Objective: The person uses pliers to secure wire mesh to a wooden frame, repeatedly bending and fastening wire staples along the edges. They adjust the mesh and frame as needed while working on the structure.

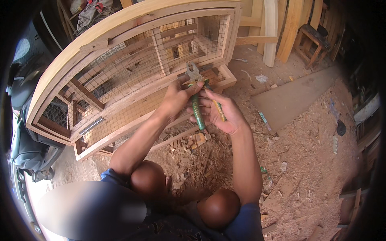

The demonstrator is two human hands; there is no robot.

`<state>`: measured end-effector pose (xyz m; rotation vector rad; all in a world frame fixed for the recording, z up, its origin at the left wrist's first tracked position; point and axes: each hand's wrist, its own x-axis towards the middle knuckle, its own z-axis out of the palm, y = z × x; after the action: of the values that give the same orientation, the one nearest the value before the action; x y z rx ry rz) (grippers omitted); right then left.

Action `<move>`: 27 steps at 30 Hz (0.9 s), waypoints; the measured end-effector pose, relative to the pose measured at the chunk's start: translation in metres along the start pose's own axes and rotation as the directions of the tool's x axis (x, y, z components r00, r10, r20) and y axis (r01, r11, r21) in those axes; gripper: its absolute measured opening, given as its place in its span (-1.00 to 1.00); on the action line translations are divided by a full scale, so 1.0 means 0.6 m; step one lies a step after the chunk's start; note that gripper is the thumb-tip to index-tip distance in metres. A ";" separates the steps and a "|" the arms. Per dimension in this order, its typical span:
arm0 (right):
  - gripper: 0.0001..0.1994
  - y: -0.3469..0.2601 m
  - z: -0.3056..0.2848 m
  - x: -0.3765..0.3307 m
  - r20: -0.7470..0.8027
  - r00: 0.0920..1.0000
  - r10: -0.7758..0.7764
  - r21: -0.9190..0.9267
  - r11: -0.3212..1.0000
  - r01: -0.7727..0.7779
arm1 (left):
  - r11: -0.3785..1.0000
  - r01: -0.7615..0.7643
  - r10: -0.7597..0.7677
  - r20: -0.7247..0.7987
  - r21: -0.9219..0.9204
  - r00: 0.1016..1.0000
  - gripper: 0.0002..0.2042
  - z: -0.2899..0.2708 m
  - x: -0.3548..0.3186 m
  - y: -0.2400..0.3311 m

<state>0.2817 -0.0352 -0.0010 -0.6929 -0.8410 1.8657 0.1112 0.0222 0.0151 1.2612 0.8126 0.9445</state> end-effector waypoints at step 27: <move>-0.48 0.027 0.002 -0.024 -0.034 0.996 0.085 0.100 0.992 -0.081 | 0.999 0.003 -0.007 0.065 0.048 0.998 -0.46 -0.010 -0.024 -0.010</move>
<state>0.2778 -0.0542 -0.0114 -0.7097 -0.7001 1.9483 0.1006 0.0111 0.0083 1.3236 0.7907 0.8802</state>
